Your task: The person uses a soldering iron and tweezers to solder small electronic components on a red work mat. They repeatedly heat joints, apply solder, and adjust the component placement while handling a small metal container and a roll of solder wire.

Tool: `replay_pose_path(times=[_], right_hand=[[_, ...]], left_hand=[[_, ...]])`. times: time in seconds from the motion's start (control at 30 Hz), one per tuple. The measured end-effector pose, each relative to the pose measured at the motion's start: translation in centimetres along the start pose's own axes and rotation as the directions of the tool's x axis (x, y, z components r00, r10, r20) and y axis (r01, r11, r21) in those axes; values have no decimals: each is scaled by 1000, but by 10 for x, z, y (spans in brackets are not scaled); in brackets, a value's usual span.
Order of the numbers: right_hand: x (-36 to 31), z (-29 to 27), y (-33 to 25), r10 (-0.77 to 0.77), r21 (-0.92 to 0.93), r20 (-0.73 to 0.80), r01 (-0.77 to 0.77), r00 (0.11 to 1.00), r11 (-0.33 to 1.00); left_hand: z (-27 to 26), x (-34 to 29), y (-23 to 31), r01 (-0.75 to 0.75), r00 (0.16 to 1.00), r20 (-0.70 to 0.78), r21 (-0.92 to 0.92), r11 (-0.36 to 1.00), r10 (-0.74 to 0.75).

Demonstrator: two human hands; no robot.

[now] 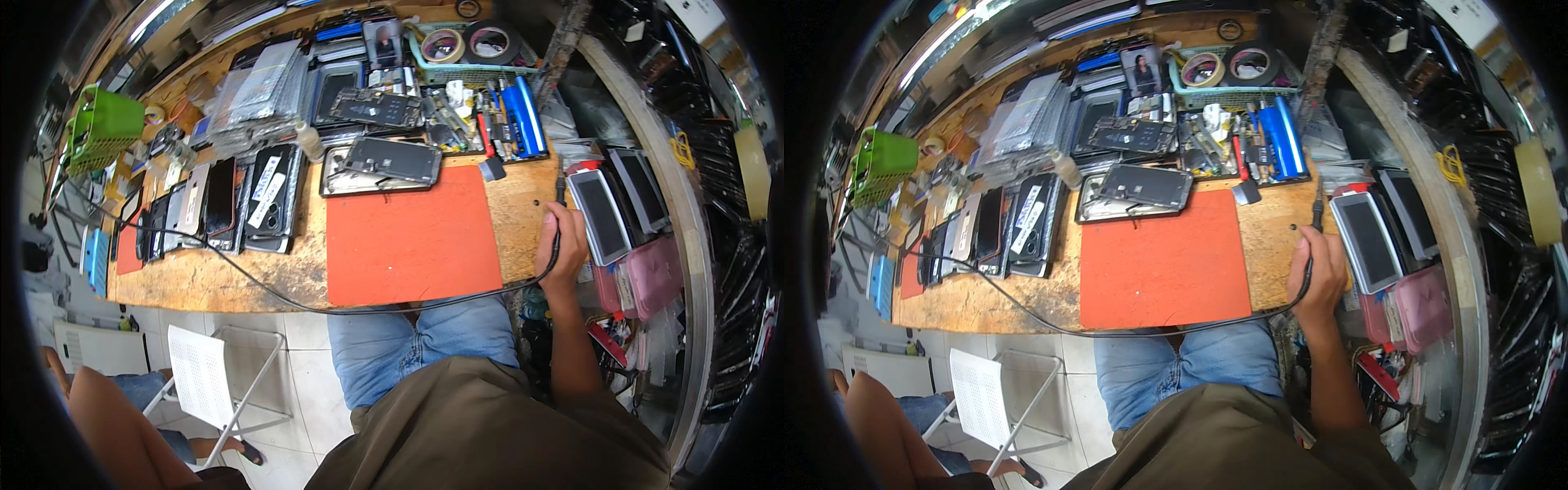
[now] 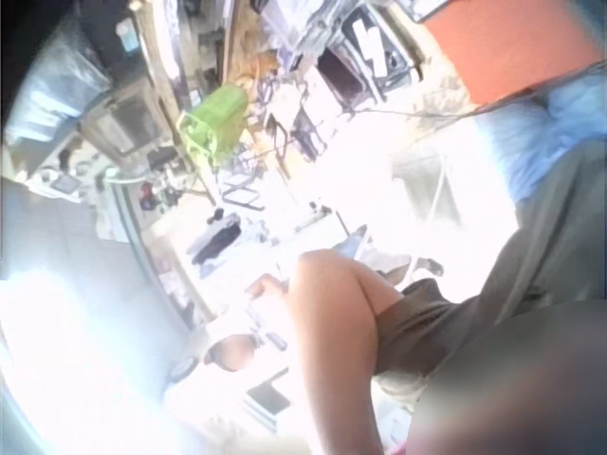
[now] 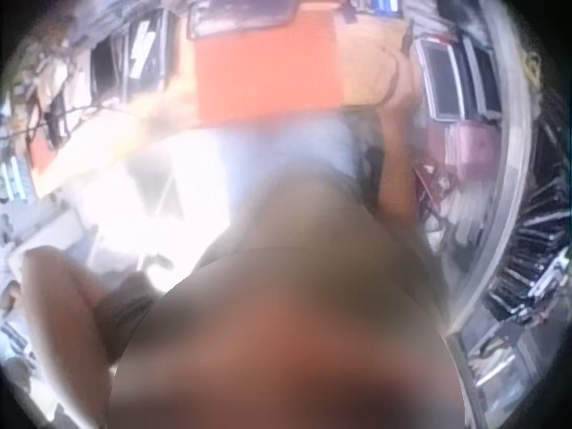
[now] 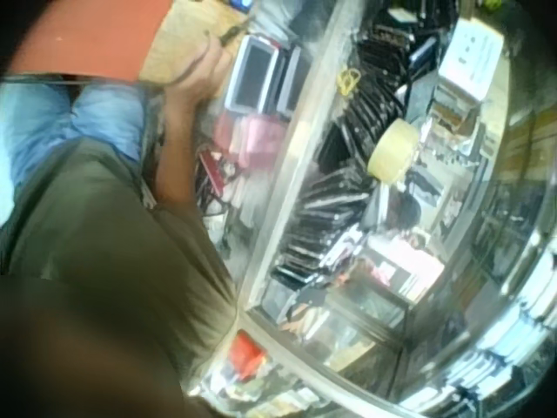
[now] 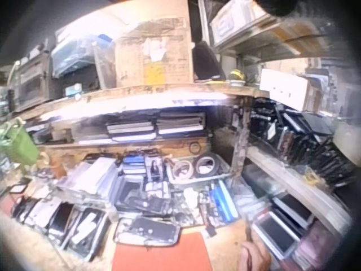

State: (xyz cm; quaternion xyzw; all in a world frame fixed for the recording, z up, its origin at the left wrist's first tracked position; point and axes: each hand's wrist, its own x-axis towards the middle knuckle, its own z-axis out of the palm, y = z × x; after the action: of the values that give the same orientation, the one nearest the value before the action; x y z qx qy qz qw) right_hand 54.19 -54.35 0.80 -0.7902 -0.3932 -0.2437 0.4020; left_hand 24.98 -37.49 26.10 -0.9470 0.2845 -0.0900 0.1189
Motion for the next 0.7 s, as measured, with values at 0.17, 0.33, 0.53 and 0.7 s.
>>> replay_pose_path(times=[0.17,0.33,0.53,0.7], right_hand=[[-1,1,-1,-6,-14,-23,6,1000,1000],[-1,0,1,-5,-42,-8,5,1000,999],[1,-6,5,44,27,24,-44,999,999],[5,-12,9,28,-74,140,-18,990,997]], left_hand=[[-1,0,3,37,999,1,-6,999,-37],[-7,3,2,59,998,-26,-3,998,-59],[-17,-16,4,155,965,-212,-8,988,-153],[28,-76,24,489,539,-624,-316,813,-567]])
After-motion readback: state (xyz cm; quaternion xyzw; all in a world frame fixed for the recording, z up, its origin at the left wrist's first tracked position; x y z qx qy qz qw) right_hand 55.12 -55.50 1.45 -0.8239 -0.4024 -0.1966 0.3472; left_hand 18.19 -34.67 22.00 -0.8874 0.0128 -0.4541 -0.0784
